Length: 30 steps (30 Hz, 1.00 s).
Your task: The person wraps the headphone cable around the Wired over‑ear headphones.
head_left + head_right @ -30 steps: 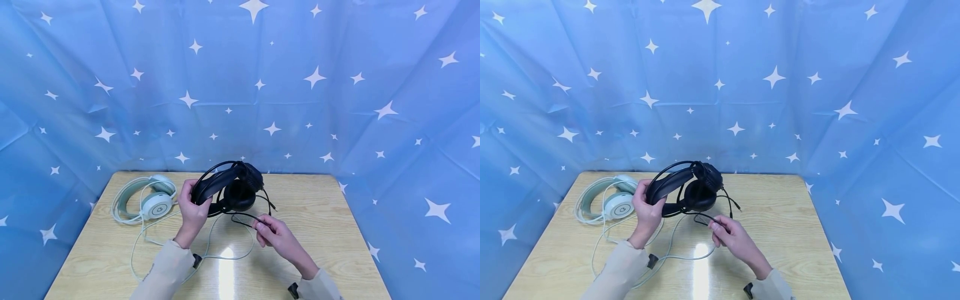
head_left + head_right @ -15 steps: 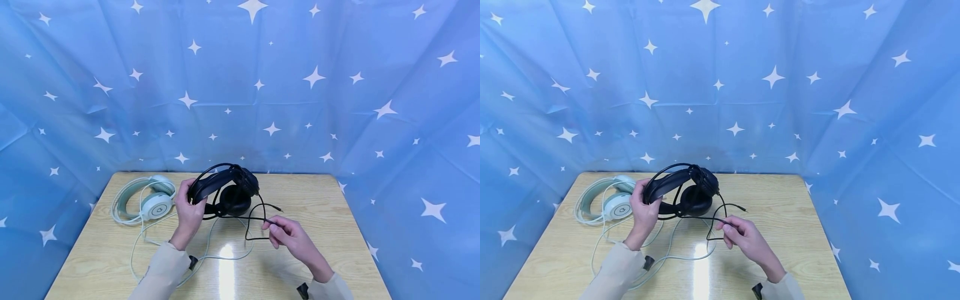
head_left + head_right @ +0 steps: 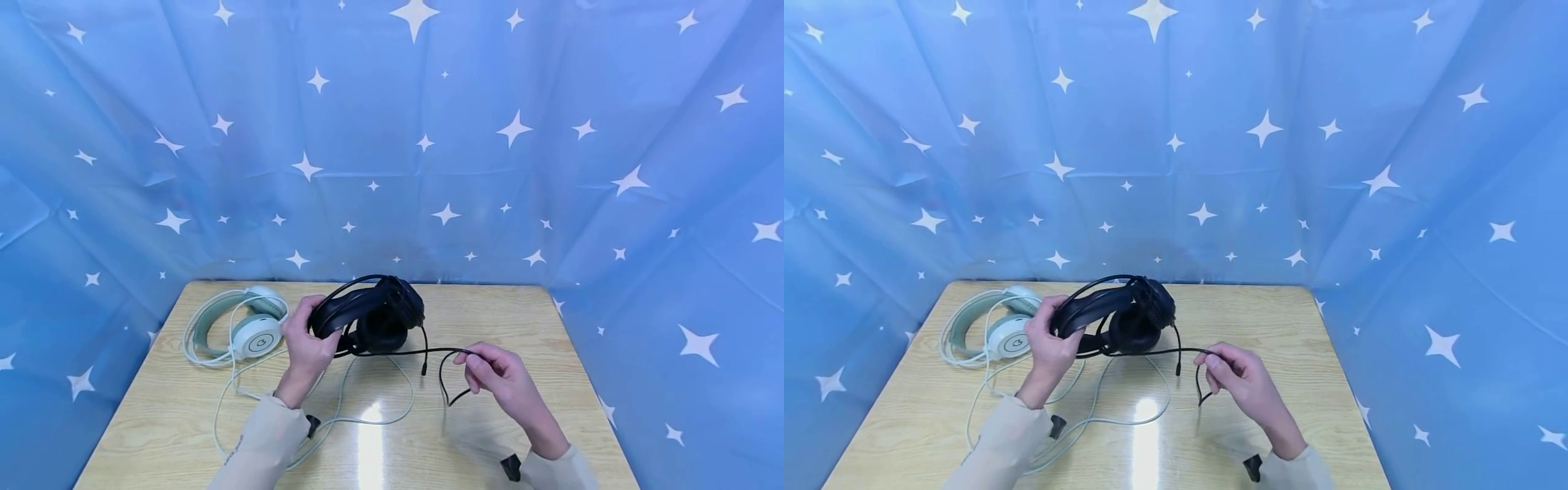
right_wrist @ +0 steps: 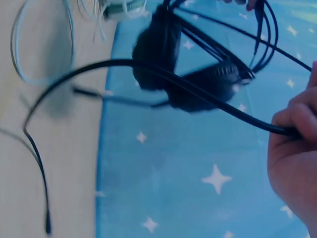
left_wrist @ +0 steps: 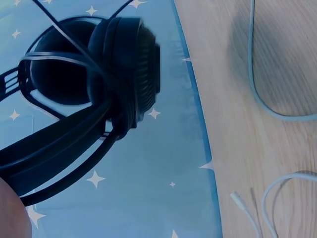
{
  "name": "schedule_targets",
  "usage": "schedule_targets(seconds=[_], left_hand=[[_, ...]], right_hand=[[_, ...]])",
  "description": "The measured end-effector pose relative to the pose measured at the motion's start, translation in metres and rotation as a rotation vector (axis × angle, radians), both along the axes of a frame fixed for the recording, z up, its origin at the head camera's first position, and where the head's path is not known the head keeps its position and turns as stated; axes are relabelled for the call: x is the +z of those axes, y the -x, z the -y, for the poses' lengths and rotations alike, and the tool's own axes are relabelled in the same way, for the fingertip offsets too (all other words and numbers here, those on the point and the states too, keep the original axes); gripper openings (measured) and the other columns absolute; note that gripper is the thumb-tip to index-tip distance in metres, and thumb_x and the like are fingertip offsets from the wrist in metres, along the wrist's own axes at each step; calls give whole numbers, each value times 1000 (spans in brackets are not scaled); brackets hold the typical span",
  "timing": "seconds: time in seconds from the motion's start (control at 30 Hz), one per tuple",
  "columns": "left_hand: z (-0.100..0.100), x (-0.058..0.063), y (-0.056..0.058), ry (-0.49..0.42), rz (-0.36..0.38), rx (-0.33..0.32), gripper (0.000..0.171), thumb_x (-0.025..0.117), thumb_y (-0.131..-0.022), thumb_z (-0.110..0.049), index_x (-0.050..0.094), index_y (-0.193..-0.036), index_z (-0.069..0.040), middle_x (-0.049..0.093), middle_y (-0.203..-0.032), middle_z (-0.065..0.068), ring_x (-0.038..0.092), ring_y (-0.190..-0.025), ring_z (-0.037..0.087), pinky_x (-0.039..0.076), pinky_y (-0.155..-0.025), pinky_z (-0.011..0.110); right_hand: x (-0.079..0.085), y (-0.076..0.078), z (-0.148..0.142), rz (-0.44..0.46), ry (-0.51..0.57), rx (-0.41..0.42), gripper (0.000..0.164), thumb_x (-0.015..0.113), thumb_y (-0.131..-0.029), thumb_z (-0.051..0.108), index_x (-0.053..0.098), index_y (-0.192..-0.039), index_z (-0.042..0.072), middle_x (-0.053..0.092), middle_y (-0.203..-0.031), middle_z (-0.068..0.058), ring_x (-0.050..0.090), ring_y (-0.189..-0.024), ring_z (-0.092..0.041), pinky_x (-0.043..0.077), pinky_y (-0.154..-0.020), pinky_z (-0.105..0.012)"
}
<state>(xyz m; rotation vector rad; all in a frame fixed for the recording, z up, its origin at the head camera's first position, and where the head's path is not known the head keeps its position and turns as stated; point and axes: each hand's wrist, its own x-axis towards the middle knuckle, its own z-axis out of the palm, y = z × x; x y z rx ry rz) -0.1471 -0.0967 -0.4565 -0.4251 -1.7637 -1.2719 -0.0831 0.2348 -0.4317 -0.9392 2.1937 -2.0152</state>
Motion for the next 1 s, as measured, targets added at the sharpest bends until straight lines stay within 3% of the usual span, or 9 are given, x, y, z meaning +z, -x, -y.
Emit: schedule_targets(seconds=[0.1, 0.23, 0.37, 0.5, 0.8, 1.0], left_hand=[[2, 1, 1, 43, 24, -23, 33, 72, -67, -12, 68, -97, 3, 71, -80, 15, 66, -64, 29, 51, -63, 31], [3, 1, 0, 67, 105, -135, 34, 72, -65, -6, 68, -97, 3, 71, -79, 14, 63, -65, 19, 48, -62, 25], [2, 0, -1, 75, 190, -279, 32, 71, -64, 3, 65, -95, 7, 70, -79, 18, 60, -69, 10, 46, -65, 19], [1, 1, -2, 84, 240, -349, 29, 71, -66, 5, 65, -94, 5, 70, -80, 17, 60, -72, 8, 46, -67, 18], [5, 3, -3, -1, 288, -450, 31, 71, -71, 2, 67, -101, 1, 71, -86, 12, 61, -76, 10, 47, -72, 21], [6, 1, -4, 11, 324, -448, 28, 71, -73, 0, 67, -100, -1, 69, -86, 5, 59, -75, 10, 46, -72, 22]], right_hand=[[5, 4, -3, -102, -151, -147, 28, 50, -102, -10, 72, -108, 7, 55, -70, -2, 48, -57, -16, 41, -50, -29], [10, 12, -2, -299, -311, -336, 26, 66, -95, -7, 76, -105, 16, 56, -75, 9, 45, -59, -6, 39, -53, -20], [10, 21, 1, -458, -315, -416, 25, 76, -87, -6, 77, -102, 14, 59, -81, 9, 45, -63, -3, 38, -56, -16], [11, 27, 3, -543, -278, -442, 24, 79, -85, -5, 77, -101, 13, 61, -83, 7, 45, -65, -3, 38, -56, -16], [13, 38, 6, -462, -290, -521, 21, 79, -86, -4, 79, -98, 13, 62, -82, 6, 46, -65, -5, 38, -59, -18], [14, 42, 11, -454, -284, -518, 19, 80, -87, -2, 79, -97, 14, 63, -81, 6, 47, -66, -6, 38, -59, -18]])
